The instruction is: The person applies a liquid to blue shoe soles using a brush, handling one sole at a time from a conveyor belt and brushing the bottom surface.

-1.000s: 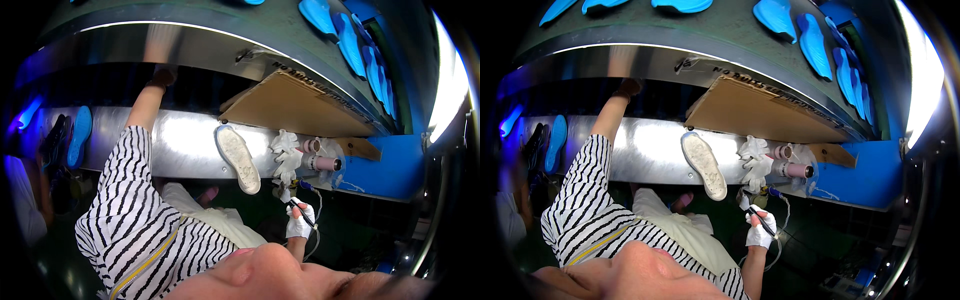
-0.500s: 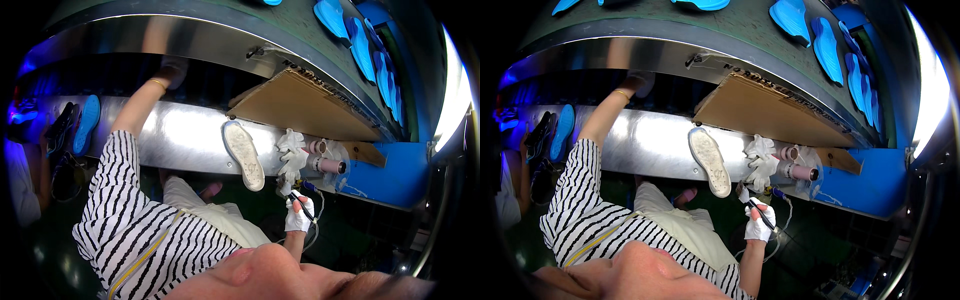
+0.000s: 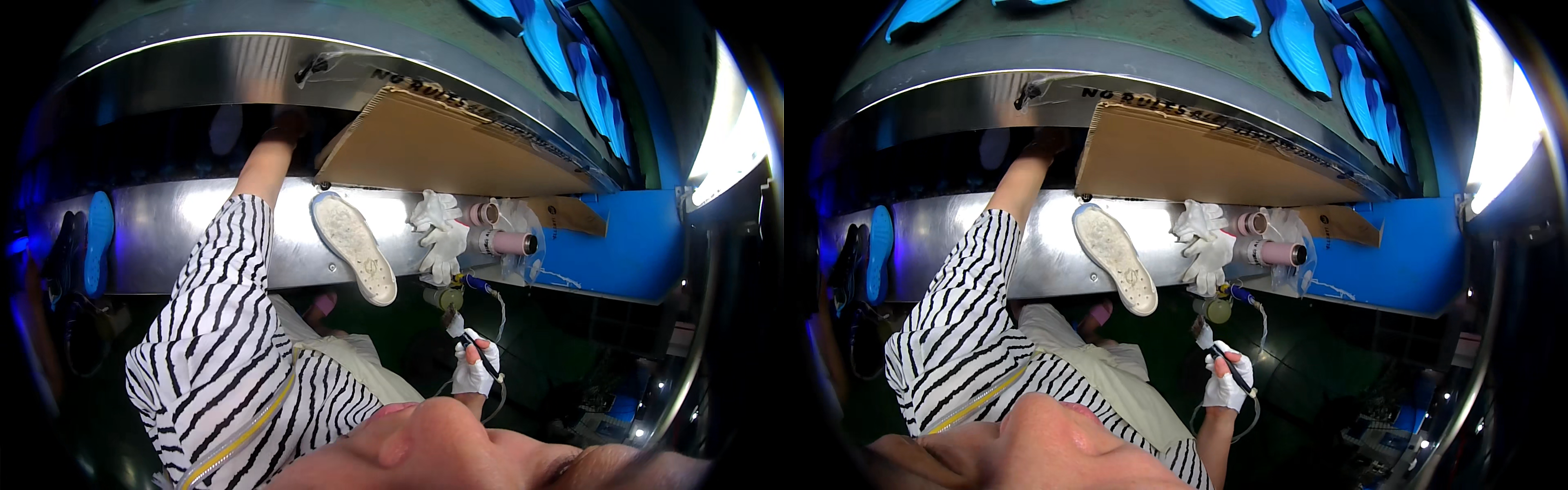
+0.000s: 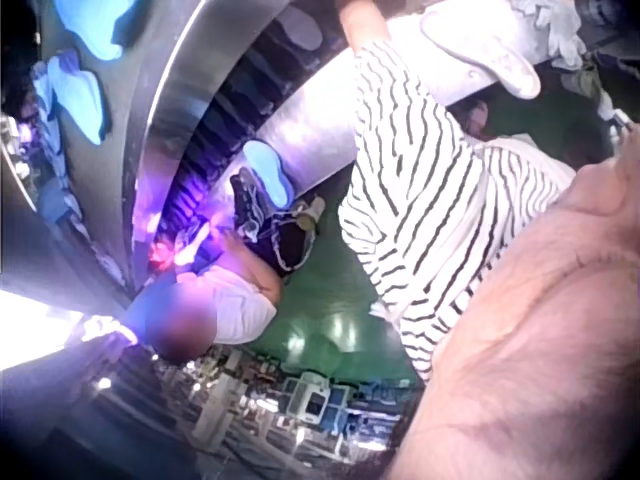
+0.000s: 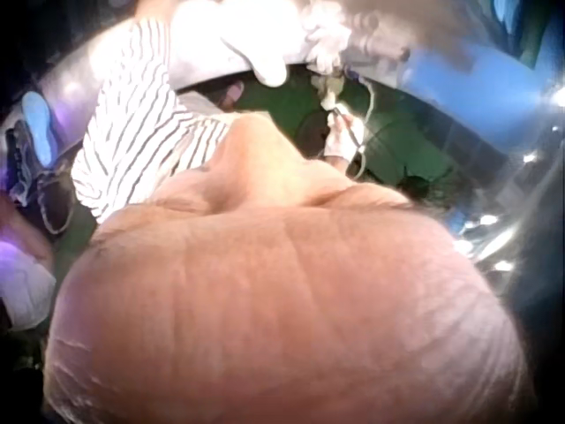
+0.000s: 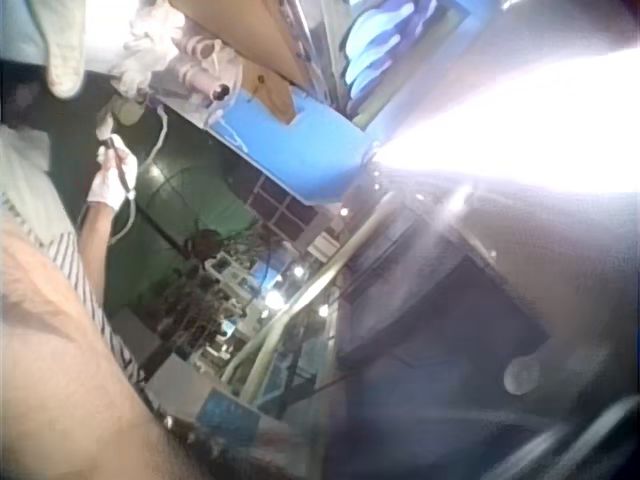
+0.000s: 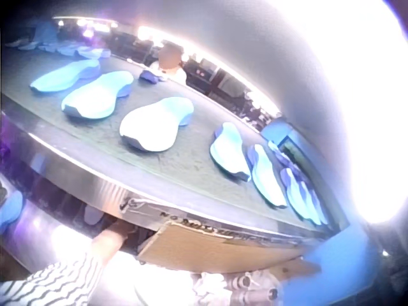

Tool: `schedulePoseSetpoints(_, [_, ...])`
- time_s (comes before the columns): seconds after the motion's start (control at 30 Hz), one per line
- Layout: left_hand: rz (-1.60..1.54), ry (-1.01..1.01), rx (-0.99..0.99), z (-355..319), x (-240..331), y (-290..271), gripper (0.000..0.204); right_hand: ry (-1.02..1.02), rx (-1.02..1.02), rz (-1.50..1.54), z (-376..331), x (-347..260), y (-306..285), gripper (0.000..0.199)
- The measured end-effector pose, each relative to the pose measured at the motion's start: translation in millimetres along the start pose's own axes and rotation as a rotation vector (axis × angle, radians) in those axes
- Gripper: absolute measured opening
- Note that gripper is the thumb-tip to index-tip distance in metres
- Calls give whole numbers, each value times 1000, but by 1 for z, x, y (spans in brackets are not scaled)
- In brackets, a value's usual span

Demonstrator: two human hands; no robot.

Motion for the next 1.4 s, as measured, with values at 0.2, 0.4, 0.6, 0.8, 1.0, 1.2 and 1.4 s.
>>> schedulePoseSetpoints(0.2, [382, -70, -659, -64, 23, -33, 53, 27, -55, 36, 19, 9, 0, 26])
schedulePoseSetpoints(0.4, [151, -8, -942, -122, 73, -169, 35, 43, -262, 55, 38, 7, 57, 26])
schedulePoseSetpoints(0.6, [-107, 337, -268, -98, 200, -385, 31, -81, -360, 105, 47, 8, 86, 21])
schedulePoseSetpoints(0.8, [70, 723, 301, -70, 252, -489, 29, -152, -390, 102, 28, -10, 112, 17])
schedulePoseSetpoints(1.0, [496, 341, 195, -1, 187, -460, 63, -115, -422, 155, 24, -7, 113, 18])
schedulePoseSetpoints(1.2, [547, 144, 15, 18, 160, -440, 53, -100, -373, 224, 17, -1, 112, 20])
schedulePoseSetpoints(1.4, [492, 143, 126, 17, 151, -443, 48, -105, -424, 168, 14, -9, 131, 21])
Point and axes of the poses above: each hand's wrist, its own z-axis towards the middle knuckle, its own y-axis out of the palm, x = y × z, the point moved 9 cm from there along z, towards the middle knuckle, and after that the axes turned 5 degrees about y, right-handed, at the moved point
